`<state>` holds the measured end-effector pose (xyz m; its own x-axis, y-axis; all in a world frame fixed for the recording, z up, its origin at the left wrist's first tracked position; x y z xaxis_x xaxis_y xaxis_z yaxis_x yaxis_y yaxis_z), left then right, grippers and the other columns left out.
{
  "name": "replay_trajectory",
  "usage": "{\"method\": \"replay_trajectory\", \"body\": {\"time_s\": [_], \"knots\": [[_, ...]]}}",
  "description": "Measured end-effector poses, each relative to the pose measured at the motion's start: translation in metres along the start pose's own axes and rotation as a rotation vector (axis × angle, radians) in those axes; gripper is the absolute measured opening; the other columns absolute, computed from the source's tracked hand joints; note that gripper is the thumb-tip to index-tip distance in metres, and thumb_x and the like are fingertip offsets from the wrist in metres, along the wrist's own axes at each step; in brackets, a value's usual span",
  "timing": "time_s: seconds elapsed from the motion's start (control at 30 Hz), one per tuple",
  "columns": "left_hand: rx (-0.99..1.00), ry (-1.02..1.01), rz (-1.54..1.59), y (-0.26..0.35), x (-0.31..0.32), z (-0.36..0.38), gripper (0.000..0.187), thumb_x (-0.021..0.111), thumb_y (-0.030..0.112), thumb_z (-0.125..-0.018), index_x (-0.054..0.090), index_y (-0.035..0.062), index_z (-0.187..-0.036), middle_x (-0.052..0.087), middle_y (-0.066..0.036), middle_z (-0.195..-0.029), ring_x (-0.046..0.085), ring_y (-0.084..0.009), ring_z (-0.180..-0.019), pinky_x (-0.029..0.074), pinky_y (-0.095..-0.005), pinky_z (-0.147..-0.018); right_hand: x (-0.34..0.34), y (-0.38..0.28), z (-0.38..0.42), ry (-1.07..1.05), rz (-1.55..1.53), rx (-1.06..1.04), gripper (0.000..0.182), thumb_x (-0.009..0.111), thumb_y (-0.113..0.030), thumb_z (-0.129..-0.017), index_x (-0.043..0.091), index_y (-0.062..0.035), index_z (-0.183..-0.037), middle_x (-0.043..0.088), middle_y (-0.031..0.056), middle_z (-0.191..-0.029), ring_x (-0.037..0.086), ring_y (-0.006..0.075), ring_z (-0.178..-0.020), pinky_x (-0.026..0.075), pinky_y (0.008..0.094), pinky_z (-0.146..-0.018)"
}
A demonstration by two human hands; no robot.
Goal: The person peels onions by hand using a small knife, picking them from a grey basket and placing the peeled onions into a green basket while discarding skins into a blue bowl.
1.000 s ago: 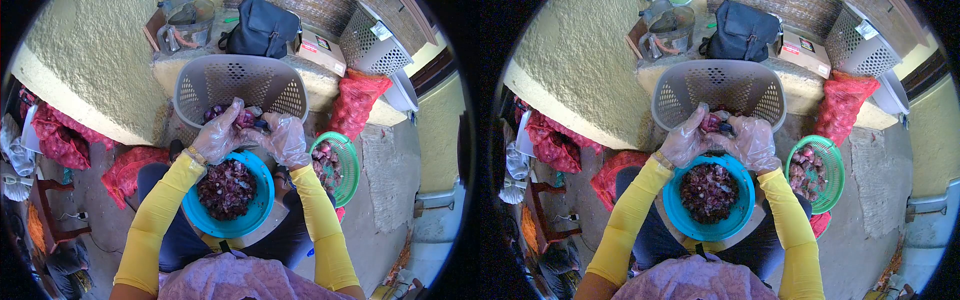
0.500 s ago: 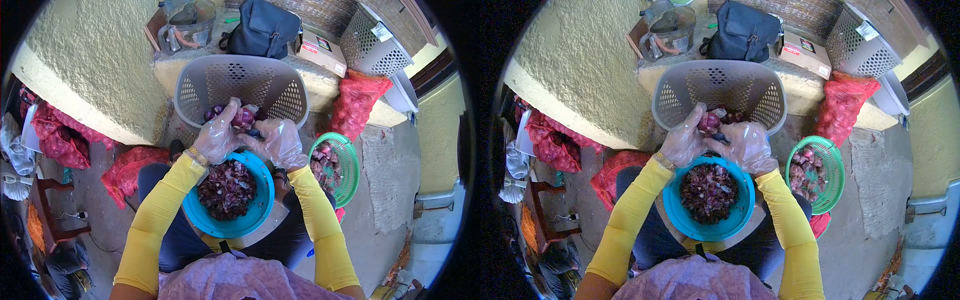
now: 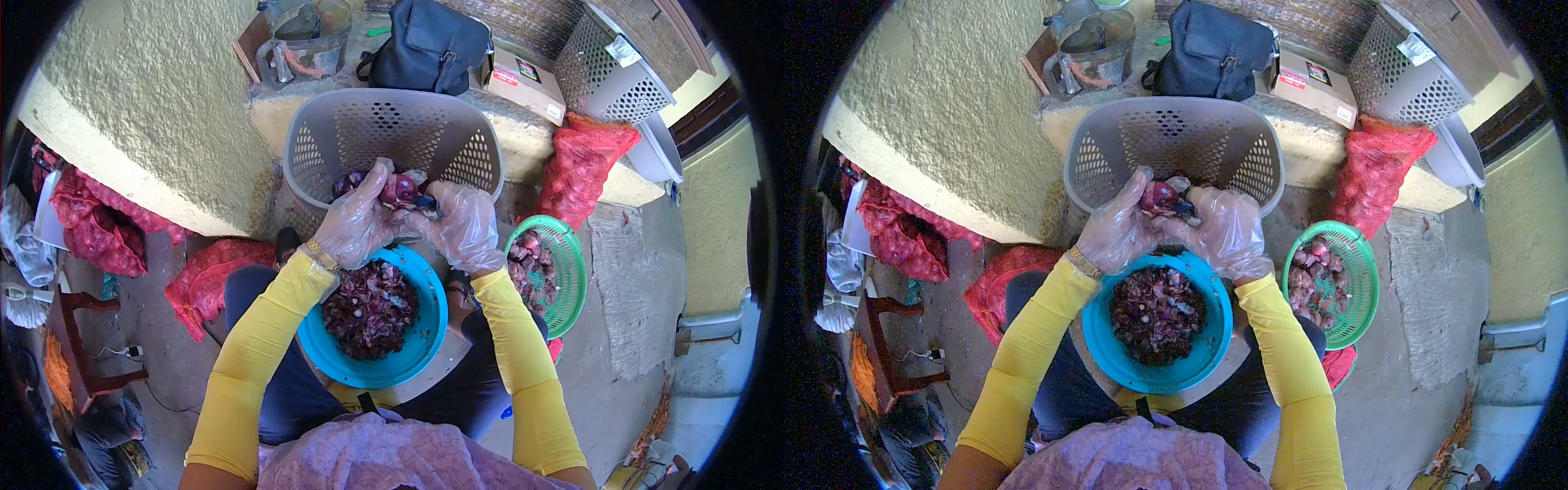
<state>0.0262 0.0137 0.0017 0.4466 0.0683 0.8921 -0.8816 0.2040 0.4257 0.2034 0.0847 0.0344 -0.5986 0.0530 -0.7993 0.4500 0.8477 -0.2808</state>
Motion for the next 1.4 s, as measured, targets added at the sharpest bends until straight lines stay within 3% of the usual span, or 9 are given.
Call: {"method": "replay_trajectory", "body": {"time_s": [0.23,0.3,0.53,0.73,0.93,1.0,1.07,1.2,1.4], "knots": [[0.017,-0.04,-0.04,-0.001,-0.001,0.003,0.044,0.056,0.045,-0.109,0.061,0.0043,-0.125,0.067,-0.008,-0.106,0.07,-0.0234,-0.093,0.064,-0.0452,-0.088,0.005,0.001,0.002,-0.061,0.007,0.055,0.043,0.076,-0.051,-0.088,0.07,-0.0084,-0.085,0.065,0.0151,-0.068,0.068,0.0383,-0.066,0.052,0.0509,-0.061],[0.041,-0.08,-0.066,-0.001,-0.004,0.0,0.05,0.054,0.043,-0.11,0.059,0.0011,-0.137,0.068,-0.012,-0.117,0.069,-0.0234,-0.102,0.062,-0.043,-0.091,0.0,-0.003,0.0,-0.091,0.004,0.045,0.043,0.076,-0.05,-0.089,0.07,-0.0082,-0.083,0.065,0.0161,-0.067,0.068,0.0387,-0.065,0.052,0.0512,-0.061],[-0.01,-0.037,-0.145,0.004,-0.001,0.002,0.052,0.055,0.045,-0.11,0.055,0.0043,-0.142,0.068,-0.011,-0.118,0.067,-0.0231,-0.106,0.06,-0.0391,-0.089,0.0,-0.009,-0.002,-0.236,-0.088,-0.065,0.047,0.073,-0.053,-0.091,0.072,-0.0076,-0.079,0.067,0.0187,-0.068,0.069,0.0405,-0.067,0.054,0.0516,-0.062],[-0.006,-0.042,-0.138,0.007,-0.005,0.001,0.054,0.056,0.045,-0.109,0.054,0.0047,-0.144,0.067,-0.012,-0.118,0.066,-0.023,-0.11,0.058,-0.0403,-0.096,-0.009,-0.017,-0.001,-0.428,-0.137,-0.154,0.051,0.073,-0.057,-0.089,0.072,-0.0073,-0.078,0.066,0.0181,-0.068,0.069,0.0404,-0.067,0.054,0.0512,-0.065],[0.112,0.004,-0.277,0.015,0.008,0.006,0.045,0.063,0.035,-0.107,0.058,0.0013,-0.136,0.067,-0.011,-0.113,0.069,-0.0215,-0.103,0.058,-0.0389,-0.098,-0.011,-0.01,-0.002,-0.409,-0.1,-0.187,0.054,0.077,-0.06,-0.084,0.071,-0.0075,-0.077,0.067,0.0172,-0.069,0.069,0.0397,-0.068,0.054,0.0495,-0.065],[0.104,-0.076,-0.335,0.016,0.003,0.004,0.053,0.059,0.035,-0.109,0.049,0.003,-0.15,0.067,-0.015,-0.125,0.066,-0.0258,-0.117,0.056,-0.0421,-0.104,-0.012,-0.011,-0.002,-0.36,-0.136,-0.177,0.054,0.079,-0.06,-0.083,0.07,-0.0076,-0.077,0.067,0.0172,-0.07,0.069,0.0394,-0.068,0.054,0.0493,-0.065],[0.104,-0.045,-0.295,0.014,0.002,0.003,0.051,0.058,0.034,-0.109,0.05,0.003,-0.149,0.067,-0.016,-0.126,0.066,-0.0257,-0.117,0.056,-0.043,-0.103,-0.011,-0.011,-0.001,-0.223,-0.298,-0.118,0.051,0.081,-0.056,-0.082,0.071,-0.0066,-0.083,0.068,0.0171,-0.071,0.069,0.0391,-0.068,0.055,0.0493,-0.066],[0.136,-0.052,-0.143,0.013,-0.006,0.0,0.047,0.056,0.033,-0.11,0.052,0.0037,-0.146,0.066,-0.019,-0.129,0.067,-0.0268,-0.118,0.057,-0.0453,-0.1,-0.011,-0.01,0.004,-0.279,-0.281,-0.032,0.047,0.082,-0.05,-0.083,0.073,-0.0046,-0.091,0.069,0.0193,-0.073,0.07,0.0415,-0.07,0.054,0.0499,-0.066],[0.175,-0.052,-0.118,0.019,-0.007,0.001,0.046,0.055,0.029,-0.111,0.048,0.0063,-0.15,0.064,-0.018,-0.132,0.065,-0.0266,-0.122,0.052,-0.0478,-0.109,0.015,0.0,0.02,-0.195,-0.256,-0.019,0.024,0.07,-0.013,-0.095,0.066,0.0002,-0.114,0.07,0.0219,-0.104,0.069,0.0382,-0.086,0.054,0.0469,-0.076]]}}
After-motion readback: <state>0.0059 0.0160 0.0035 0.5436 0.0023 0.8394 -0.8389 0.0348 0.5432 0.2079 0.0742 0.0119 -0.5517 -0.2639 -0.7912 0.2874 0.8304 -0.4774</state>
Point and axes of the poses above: each hand's wrist, its own z-axis away from the middle knuckle, its own x-axis out of the palm, y = z × x, the point moved 1 cm from there along -z, towards the middle knuckle
